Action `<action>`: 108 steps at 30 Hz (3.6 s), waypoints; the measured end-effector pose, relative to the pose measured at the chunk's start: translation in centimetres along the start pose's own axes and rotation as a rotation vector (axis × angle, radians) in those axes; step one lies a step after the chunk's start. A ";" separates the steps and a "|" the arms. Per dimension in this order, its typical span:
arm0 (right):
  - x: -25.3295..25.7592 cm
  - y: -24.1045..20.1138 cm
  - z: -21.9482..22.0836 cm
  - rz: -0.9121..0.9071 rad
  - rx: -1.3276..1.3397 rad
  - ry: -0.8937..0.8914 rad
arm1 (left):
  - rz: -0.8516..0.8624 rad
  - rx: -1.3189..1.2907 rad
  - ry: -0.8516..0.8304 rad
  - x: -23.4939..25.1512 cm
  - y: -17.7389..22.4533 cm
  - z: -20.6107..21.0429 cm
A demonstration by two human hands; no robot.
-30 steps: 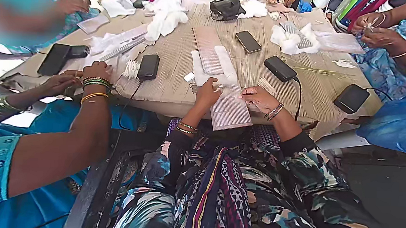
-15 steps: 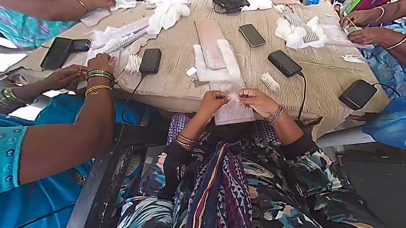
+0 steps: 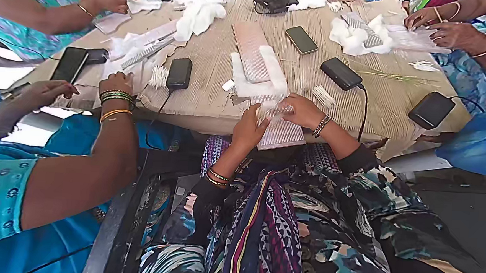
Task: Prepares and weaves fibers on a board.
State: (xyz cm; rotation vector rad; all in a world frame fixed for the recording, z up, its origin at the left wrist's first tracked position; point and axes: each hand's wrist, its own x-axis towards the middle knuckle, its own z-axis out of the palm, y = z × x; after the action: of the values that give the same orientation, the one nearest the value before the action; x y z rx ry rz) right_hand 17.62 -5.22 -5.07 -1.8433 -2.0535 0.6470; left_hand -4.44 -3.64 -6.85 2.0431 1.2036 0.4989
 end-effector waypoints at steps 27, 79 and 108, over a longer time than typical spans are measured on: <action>-9.7 -4.5 4.2 -0.035 -0.351 -0.240 | 0.092 0.243 -0.053 -3.8 0.9 0.0; -8.7 -5.1 4.8 -0.250 -0.258 0.298 | 0.452 0.415 0.129 -6.5 -0.6 -0.3; 1.6 -1.5 3.1 -0.186 0.018 0.370 | -0.059 -0.422 0.195 -2.4 -3.1 -3.7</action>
State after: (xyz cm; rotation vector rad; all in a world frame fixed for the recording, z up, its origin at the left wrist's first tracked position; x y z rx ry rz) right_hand 14.59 -4.13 -7.06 -1.5945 -1.9291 0.2510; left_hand -9.77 -3.36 -6.58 1.6237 1.1506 0.8602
